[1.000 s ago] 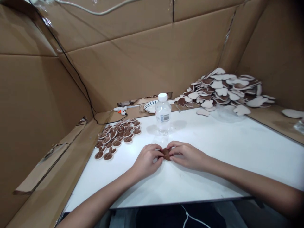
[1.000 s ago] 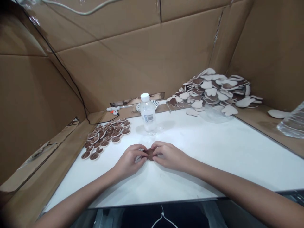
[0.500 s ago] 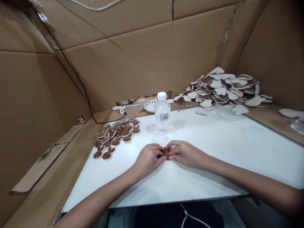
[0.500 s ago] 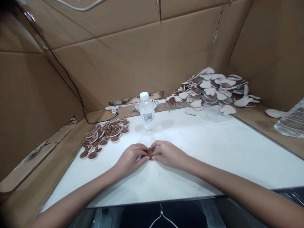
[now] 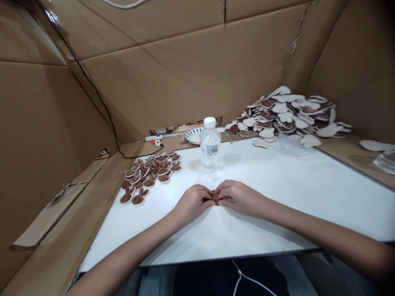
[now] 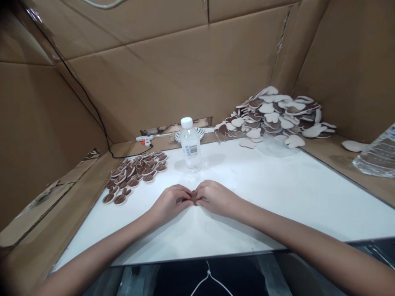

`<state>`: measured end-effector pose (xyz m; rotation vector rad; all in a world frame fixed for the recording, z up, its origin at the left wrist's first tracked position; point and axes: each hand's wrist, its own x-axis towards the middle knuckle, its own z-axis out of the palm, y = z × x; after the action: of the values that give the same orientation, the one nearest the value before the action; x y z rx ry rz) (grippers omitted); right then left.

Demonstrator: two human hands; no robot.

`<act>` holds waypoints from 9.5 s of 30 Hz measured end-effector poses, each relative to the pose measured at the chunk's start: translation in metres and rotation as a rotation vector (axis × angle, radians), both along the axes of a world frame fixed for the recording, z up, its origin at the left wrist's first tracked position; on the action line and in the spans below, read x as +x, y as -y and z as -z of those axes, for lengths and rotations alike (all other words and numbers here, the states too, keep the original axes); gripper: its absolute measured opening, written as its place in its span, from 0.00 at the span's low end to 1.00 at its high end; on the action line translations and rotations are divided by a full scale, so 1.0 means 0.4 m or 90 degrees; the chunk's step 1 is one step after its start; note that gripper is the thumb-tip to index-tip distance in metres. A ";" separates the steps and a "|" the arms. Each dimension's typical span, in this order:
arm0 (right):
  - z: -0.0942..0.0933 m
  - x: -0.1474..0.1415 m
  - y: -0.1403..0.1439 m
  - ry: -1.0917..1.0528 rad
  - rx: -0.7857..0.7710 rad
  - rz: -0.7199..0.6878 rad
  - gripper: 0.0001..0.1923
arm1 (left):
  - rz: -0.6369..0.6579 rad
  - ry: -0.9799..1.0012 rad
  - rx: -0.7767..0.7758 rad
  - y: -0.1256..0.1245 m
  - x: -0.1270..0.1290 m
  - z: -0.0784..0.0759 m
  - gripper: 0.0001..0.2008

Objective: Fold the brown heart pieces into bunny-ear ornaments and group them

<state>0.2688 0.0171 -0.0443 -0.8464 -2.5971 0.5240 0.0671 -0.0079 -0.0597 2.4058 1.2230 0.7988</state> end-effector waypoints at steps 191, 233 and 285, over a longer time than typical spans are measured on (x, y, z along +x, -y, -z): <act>0.013 -0.004 -0.012 -0.091 -0.054 -0.015 0.08 | 0.030 -0.011 0.049 0.015 -0.032 -0.004 0.06; -0.010 0.014 -0.039 -0.053 -0.066 -0.056 0.04 | -0.004 -0.028 -0.027 0.007 -0.005 -0.013 0.05; 0.009 -0.022 -0.022 -0.092 -0.061 0.026 0.03 | -0.046 0.063 -0.048 0.008 0.010 -0.012 0.11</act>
<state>0.2601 0.0258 -0.0479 -0.8570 -2.4350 0.6762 0.0713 -0.0110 -0.0548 2.2465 1.2829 0.8668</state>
